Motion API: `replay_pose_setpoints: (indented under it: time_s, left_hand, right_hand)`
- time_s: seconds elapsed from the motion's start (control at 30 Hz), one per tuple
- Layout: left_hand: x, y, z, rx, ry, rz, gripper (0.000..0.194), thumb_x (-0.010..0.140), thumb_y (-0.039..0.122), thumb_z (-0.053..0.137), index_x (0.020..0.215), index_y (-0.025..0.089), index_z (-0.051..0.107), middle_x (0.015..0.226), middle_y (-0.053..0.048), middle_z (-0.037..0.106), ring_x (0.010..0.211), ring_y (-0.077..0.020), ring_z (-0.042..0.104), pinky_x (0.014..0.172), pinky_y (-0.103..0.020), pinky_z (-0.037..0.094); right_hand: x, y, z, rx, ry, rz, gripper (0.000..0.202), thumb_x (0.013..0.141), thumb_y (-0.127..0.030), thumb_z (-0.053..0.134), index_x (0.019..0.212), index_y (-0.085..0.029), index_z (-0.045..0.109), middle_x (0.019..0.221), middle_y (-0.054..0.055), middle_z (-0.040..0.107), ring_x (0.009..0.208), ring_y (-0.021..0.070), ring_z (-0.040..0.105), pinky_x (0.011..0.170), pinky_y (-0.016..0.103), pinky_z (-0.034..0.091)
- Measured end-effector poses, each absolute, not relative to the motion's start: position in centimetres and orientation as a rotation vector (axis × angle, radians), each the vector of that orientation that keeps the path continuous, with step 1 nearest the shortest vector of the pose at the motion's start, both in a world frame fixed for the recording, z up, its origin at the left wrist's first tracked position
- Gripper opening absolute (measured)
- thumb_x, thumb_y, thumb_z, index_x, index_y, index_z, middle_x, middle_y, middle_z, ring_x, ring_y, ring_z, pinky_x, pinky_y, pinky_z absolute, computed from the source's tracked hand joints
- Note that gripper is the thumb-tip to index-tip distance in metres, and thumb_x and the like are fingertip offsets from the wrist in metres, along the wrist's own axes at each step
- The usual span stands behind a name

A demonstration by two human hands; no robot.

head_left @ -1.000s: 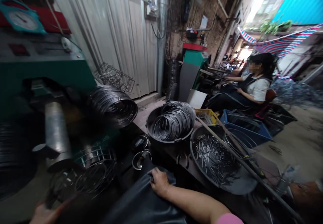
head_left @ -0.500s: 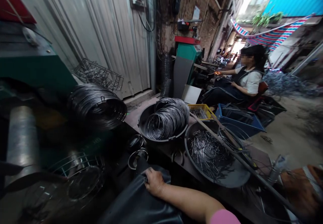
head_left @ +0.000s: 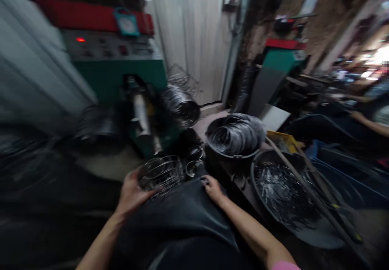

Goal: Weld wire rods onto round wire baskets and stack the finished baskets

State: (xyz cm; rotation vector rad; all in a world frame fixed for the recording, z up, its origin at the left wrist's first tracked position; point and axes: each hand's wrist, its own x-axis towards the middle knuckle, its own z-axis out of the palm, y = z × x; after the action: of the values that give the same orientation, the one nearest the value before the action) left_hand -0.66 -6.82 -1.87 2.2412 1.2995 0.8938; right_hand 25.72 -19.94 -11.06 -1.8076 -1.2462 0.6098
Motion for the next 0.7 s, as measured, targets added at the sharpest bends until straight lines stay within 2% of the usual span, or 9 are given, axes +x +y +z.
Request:
replay_pose_setpoints:
  time_s: [0.1, 0.17, 0.33, 0.5, 0.6, 0.7]
  left_hand:
    - [-0.1, -7.4, -0.6, 2.324, 1.393, 0.826, 0.089, 0.050, 0.058, 0.074, 0.123, 0.017, 0.045, 0.114, -0.012, 0.049, 0.107, -0.0315, 0.050, 0.094, -0.045, 0.043]
    - [0.5, -7.7, 0.4, 2.359, 1.445, 0.783, 0.087, 0.051, 0.054, 0.075, 0.124, 0.019, 0.044, 0.115, -0.011, 0.049, 0.107, -0.0305, 0.050, 0.093, -0.043, 0.042]
    - [1.9, -8.6, 1.7, 2.476, 1.469, 0.715, 0.088, 0.050, 0.049, 0.077, 0.125, 0.019, 0.042, 0.116, -0.011, 0.051, 0.108, -0.0317, 0.047, 0.092, -0.043, 0.040]
    - [2.3, -8.6, 1.5, 2.584, 1.388, 0.632, 0.085, 0.054, 0.045, 0.076, 0.127, 0.020, 0.040, 0.119, -0.012, 0.051, 0.109, -0.0319, 0.046, 0.092, -0.043, 0.036]
    - [2.3, -8.4, 1.2, 2.598, 1.379, 0.580, 0.085, 0.055, 0.043, 0.075, 0.128, 0.022, 0.038, 0.118, -0.011, 0.051, 0.109, -0.0313, 0.045, 0.091, -0.043, 0.035]
    - [2.3, -8.2, 0.9, 2.608, 1.369, 0.531, 0.085, 0.054, 0.040, 0.075, 0.128, 0.019, 0.038, 0.118, -0.012, 0.051, 0.109, -0.0312, 0.045, 0.089, -0.042, 0.036]
  right_hand:
    - [24.9, -19.3, -6.6, -1.621, -1.247, 0.794, 0.018, 0.078, -0.019, 0.051, 0.094, -0.016, 0.060, 0.081, 0.004, 0.063, 0.076, 0.0167, 0.058, 0.073, 0.029, 0.045]
    - [24.2, -18.8, -3.5, -1.557, -1.365, 0.893, 0.020, 0.073, -0.018, 0.058, 0.093, -0.017, 0.059, 0.076, 0.000, 0.060, 0.070, 0.0141, 0.054, 0.067, 0.026, 0.043]
    - [23.1, -16.3, 1.9, -1.641, -1.659, 0.966, 0.021, 0.059, -0.009, 0.066, 0.074, -0.017, 0.053, 0.067, -0.006, 0.052, 0.064, 0.0109, 0.047, 0.059, 0.021, 0.036]
    - [22.2, -12.8, 2.6, -1.764, -1.814, 0.909, 0.023, 0.056, -0.008, 0.066, 0.072, -0.017, 0.052, 0.068, -0.004, 0.056, 0.066, 0.0125, 0.051, 0.056, 0.020, 0.034]
    - [21.0, -12.0, 1.8, -1.771, -1.863, 0.772, 0.019, 0.061, -0.008, 0.061, 0.075, -0.018, 0.053, 0.069, -0.002, 0.059, 0.067, 0.0136, 0.054, 0.056, 0.020, 0.035]
    - [19.9, -12.2, 0.8, -1.785, -1.887, 0.594, 0.016, 0.066, -0.008, 0.056, 0.077, -0.019, 0.056, 0.068, -0.002, 0.060, 0.065, 0.0139, 0.056, 0.057, 0.020, 0.037]
